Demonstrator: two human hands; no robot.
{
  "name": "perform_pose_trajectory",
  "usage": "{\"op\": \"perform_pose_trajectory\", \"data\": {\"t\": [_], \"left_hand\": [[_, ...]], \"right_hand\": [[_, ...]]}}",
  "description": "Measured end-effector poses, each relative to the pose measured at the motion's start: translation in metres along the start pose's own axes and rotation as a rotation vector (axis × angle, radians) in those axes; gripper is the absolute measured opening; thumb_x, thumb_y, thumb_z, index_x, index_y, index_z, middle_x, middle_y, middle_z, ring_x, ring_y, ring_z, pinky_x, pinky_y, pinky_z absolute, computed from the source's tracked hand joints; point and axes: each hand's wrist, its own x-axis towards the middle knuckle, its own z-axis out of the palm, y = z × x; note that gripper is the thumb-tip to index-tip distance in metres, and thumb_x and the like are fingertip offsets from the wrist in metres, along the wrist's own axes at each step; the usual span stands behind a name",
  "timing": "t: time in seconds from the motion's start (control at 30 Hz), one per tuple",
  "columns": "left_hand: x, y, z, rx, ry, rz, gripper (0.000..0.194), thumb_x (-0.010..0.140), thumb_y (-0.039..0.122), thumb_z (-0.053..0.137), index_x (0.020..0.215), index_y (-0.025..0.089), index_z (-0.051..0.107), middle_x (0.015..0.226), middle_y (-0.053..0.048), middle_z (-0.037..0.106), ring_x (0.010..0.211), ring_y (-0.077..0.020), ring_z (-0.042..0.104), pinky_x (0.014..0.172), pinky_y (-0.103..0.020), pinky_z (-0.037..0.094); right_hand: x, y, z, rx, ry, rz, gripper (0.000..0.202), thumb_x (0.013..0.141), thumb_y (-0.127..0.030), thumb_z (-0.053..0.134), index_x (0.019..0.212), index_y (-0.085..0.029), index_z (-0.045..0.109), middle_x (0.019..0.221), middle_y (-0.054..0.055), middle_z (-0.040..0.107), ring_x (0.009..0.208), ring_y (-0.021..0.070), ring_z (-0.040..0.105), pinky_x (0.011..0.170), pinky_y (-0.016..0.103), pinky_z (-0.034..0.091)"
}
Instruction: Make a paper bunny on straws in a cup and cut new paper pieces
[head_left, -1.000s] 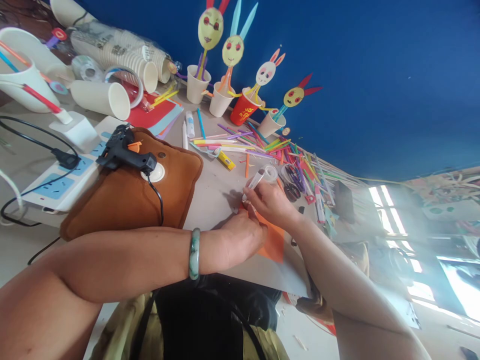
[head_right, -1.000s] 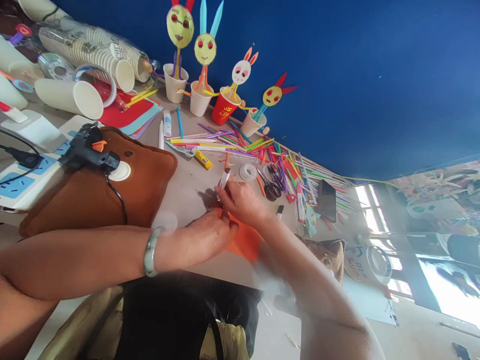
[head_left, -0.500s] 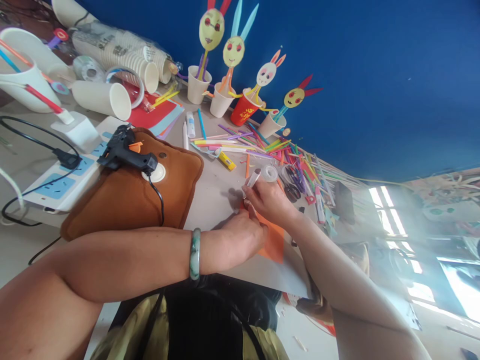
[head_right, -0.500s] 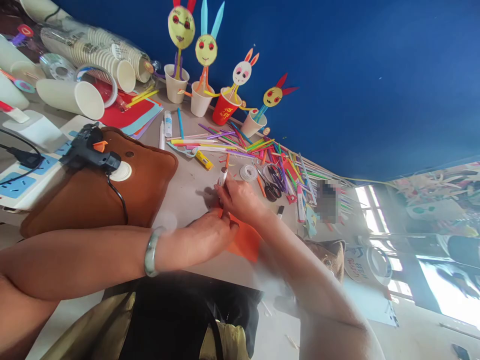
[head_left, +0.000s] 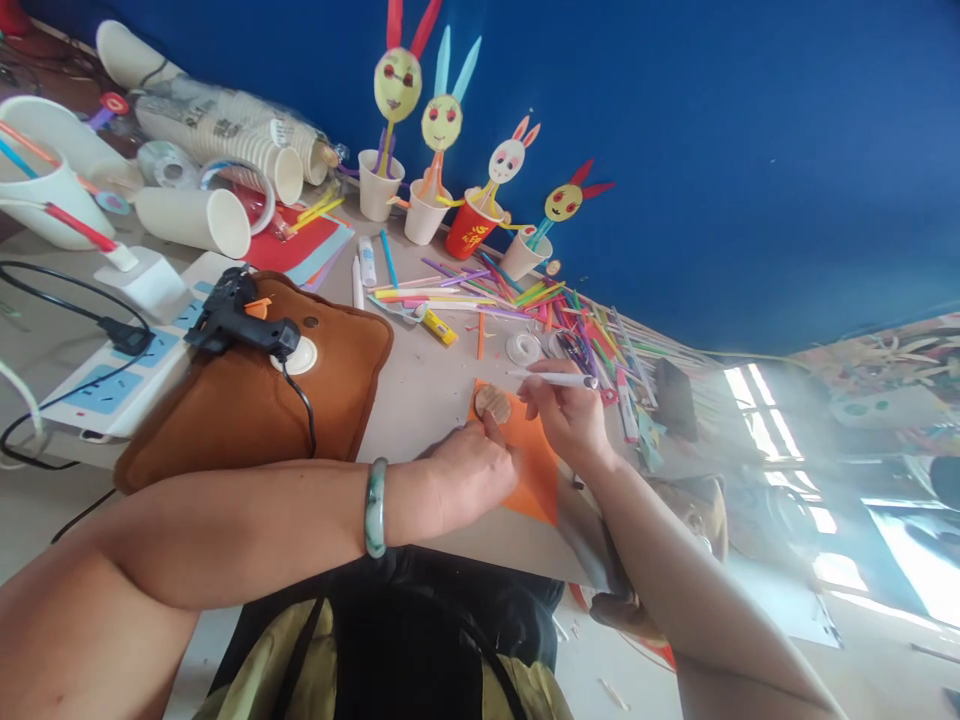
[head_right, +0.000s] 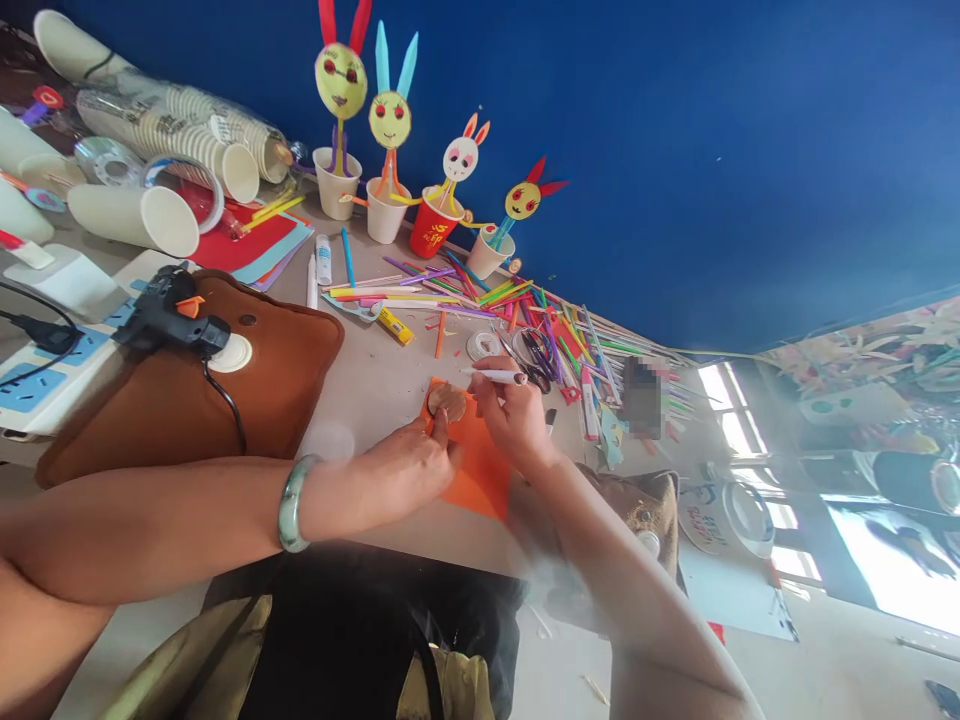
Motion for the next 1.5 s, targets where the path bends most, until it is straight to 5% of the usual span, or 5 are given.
{"op": "perform_pose_trajectory", "data": {"t": [0.2, 0.5, 0.77, 0.97, 1.5], "left_hand": [[-0.002, -0.001, -0.011, -0.013, 0.003, 0.059, 0.024, 0.081, -0.006, 0.043, 0.089, 0.009, 0.06, 0.075, -0.012, 0.066, 0.068, -0.0213, 0.067, 0.054, -0.029, 0.042], [0.002, 0.002, 0.015, 0.115, 0.178, 0.288, 0.018, 0.079, -0.002, 0.049, 0.079, 0.015, 0.055, 0.06, -0.005, 0.056, 0.054, -0.018, 0.058, 0.058, -0.033, 0.042], [0.0, -0.006, 0.029, 0.126, 0.095, 0.162, 0.021, 0.086, 0.002, 0.047, 0.102, 0.013, 0.054, 0.069, -0.006, 0.061, 0.059, -0.0212, 0.061, 0.053, -0.033, 0.042], [-0.002, -0.01, 0.028, 0.194, 0.038, 0.163, 0.019, 0.085, 0.0, 0.046, 0.089, 0.017, 0.052, 0.069, -0.005, 0.058, 0.058, -0.0211, 0.059, 0.052, -0.034, 0.039], [-0.003, -0.026, -0.029, 0.317, -0.26, -0.501, 0.032, 0.083, -0.005, 0.034, 0.091, 0.009, 0.061, 0.07, -0.015, 0.067, 0.069, -0.0295, 0.07, 0.053, -0.032, 0.038]], "right_hand": [[-0.02, 0.017, 0.008, 0.106, 0.103, 0.061, 0.032, 0.097, -0.051, 0.053, 0.106, -0.02, 0.056, 0.078, 0.002, 0.067, 0.052, 0.0129, 0.063, 0.054, 0.028, 0.053], [-0.019, 0.028, 0.007, 0.089, 0.146, 0.037, 0.029, 0.102, -0.041, 0.043, 0.12, -0.024, 0.057, 0.087, 0.002, 0.07, 0.053, 0.0125, 0.064, 0.062, 0.029, 0.054], [-0.017, 0.043, -0.007, 0.047, 0.026, 0.031, 0.031, 0.091, -0.019, 0.046, 0.12, -0.022, 0.057, 0.081, 0.001, 0.071, 0.061, 0.0154, 0.068, 0.069, 0.029, 0.052], [-0.018, 0.041, -0.009, -0.04, -0.003, -0.045, 0.036, 0.083, -0.014, 0.05, 0.118, -0.019, 0.061, 0.074, 0.002, 0.069, 0.063, 0.0171, 0.063, 0.066, 0.026, 0.046], [-0.016, 0.044, -0.007, -0.133, -0.019, -0.078, 0.036, 0.081, -0.016, 0.059, 0.117, -0.018, 0.062, 0.079, 0.004, 0.072, 0.068, 0.0183, 0.063, 0.066, 0.027, 0.043]]}}
